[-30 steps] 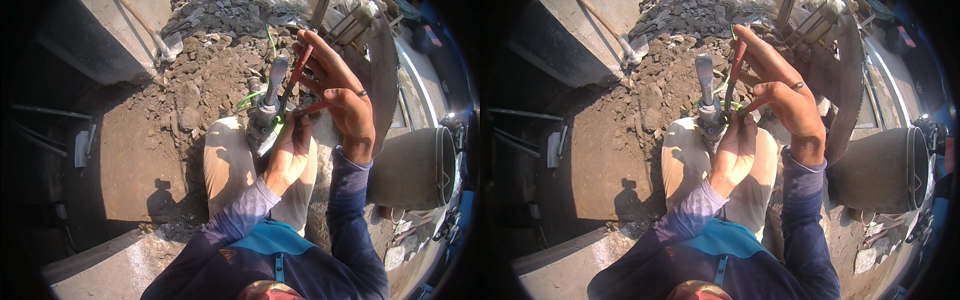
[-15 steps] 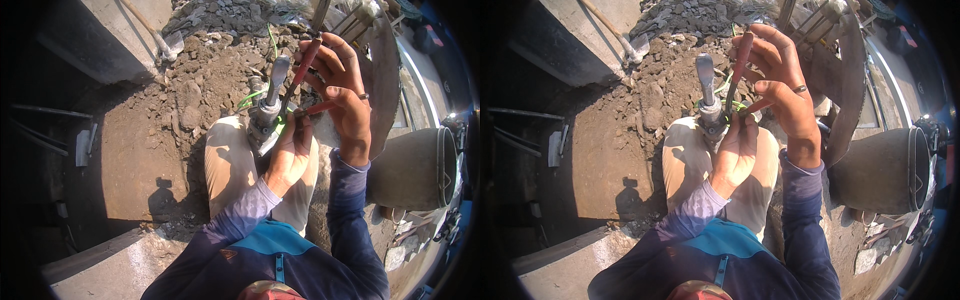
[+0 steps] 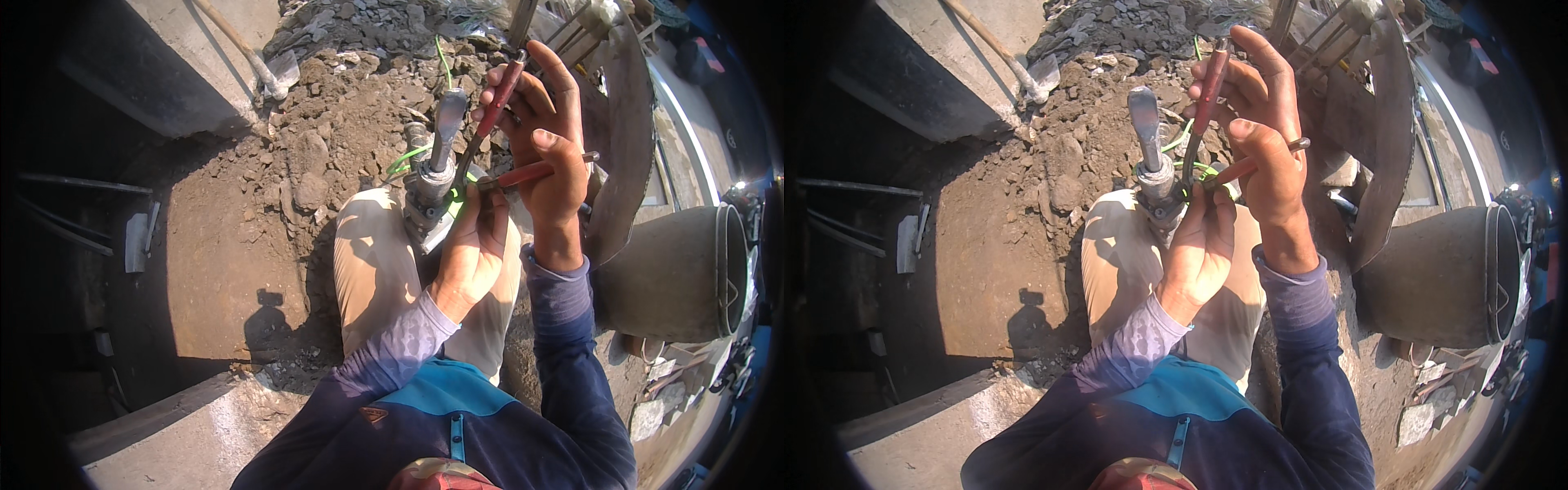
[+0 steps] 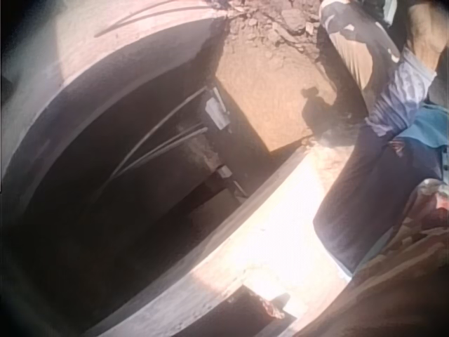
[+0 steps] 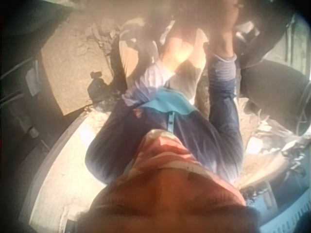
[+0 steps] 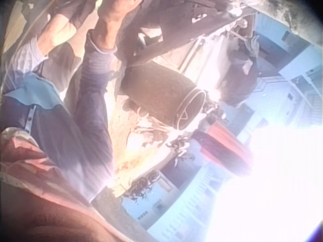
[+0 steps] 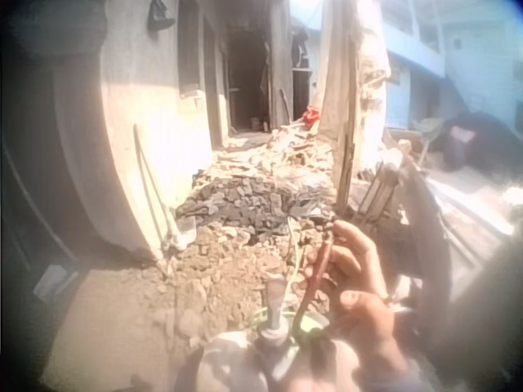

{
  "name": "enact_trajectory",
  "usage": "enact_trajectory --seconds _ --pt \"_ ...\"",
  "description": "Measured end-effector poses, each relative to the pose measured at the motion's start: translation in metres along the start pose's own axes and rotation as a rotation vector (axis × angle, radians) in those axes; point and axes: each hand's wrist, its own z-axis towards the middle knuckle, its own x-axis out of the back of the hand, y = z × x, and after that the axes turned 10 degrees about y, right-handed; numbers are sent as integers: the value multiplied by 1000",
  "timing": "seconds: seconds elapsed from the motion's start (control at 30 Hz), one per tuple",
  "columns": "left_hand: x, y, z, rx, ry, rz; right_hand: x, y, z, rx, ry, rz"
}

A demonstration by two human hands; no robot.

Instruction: The person sits on the ground and uses pliers and a screwdriver to adjust and tighten a green pipe fitting. They repeatedly manipulate the fitting and tools, making small adjustments throughout the clip.

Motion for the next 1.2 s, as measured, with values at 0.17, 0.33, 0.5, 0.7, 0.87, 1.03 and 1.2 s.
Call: enact_trajectory --seconds 0.17,0.33,0.5,0.7,0.87,1.03,1.2 --pt "-1 0 0 10 16 -28 -6 -8 2 -15 -33 4" --pt "5 3 2 60 -70 -71 -10 -11 1 -34 10 -11" --pt "2 3 2 52 -36 -63 -8 -11 4 -50 31 -12" --pt "-6 -1 -1 -19 46 0 -10 -11 4 -76 103 -13" --pt "-4 0 -1 -45 65 36 0 0 6 -39 86 15" --pt "-5 -1 -2 -45 66 25 -4 5 7 3 108 14" --pt "-5 1 -8 -50 57 84 -13 5 0 66 169 -42"
